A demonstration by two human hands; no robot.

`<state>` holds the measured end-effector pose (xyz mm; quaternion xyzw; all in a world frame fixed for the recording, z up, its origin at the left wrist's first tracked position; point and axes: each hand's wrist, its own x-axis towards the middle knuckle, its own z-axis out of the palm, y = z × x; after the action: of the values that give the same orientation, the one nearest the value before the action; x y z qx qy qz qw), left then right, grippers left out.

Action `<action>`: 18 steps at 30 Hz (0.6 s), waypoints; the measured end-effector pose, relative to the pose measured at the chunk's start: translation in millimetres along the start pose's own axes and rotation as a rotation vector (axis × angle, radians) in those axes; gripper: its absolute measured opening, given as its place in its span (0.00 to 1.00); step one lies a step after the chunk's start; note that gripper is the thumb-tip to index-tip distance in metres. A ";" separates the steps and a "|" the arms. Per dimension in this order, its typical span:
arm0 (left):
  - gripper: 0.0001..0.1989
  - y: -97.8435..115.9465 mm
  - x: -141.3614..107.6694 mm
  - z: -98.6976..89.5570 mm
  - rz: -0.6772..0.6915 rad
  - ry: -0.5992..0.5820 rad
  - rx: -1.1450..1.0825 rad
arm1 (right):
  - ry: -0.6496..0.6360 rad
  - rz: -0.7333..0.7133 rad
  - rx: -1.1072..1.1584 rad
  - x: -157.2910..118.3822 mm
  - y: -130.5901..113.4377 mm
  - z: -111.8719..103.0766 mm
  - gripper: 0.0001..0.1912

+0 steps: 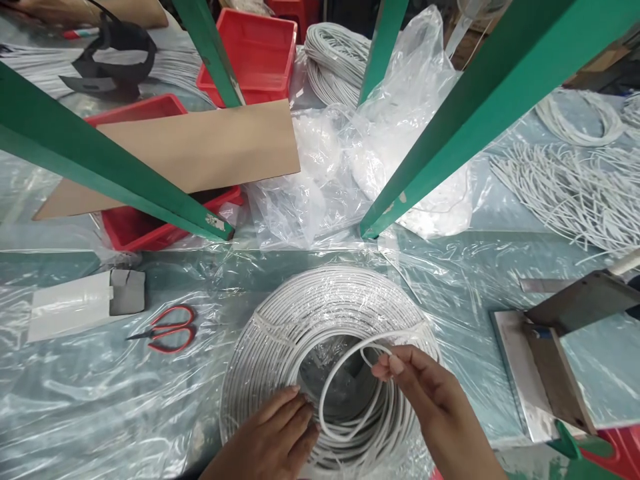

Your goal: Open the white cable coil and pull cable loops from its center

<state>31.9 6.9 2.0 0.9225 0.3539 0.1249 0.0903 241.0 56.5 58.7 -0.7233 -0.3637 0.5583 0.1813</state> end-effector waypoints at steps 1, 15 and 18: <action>0.20 0.2 4.5 -1.7 -0.018 -0.030 -0.029 | 0.013 -0.011 0.012 2.7 2.4 -1.9 0.20; 0.17 -25.9 66.2 -45.0 -0.735 -0.188 -1.193 | 0.081 -0.082 0.016 -0.2 8.4 -1.9 0.18; 0.17 -37.7 71.6 -62.0 -0.767 -0.140 -1.228 | 0.083 -0.192 -0.183 -2.9 13.4 -9.1 0.18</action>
<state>41.3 87.8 63.3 0.5224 0.5119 0.2013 0.6516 253.6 46.7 54.6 -0.7212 -0.4726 0.4726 0.1821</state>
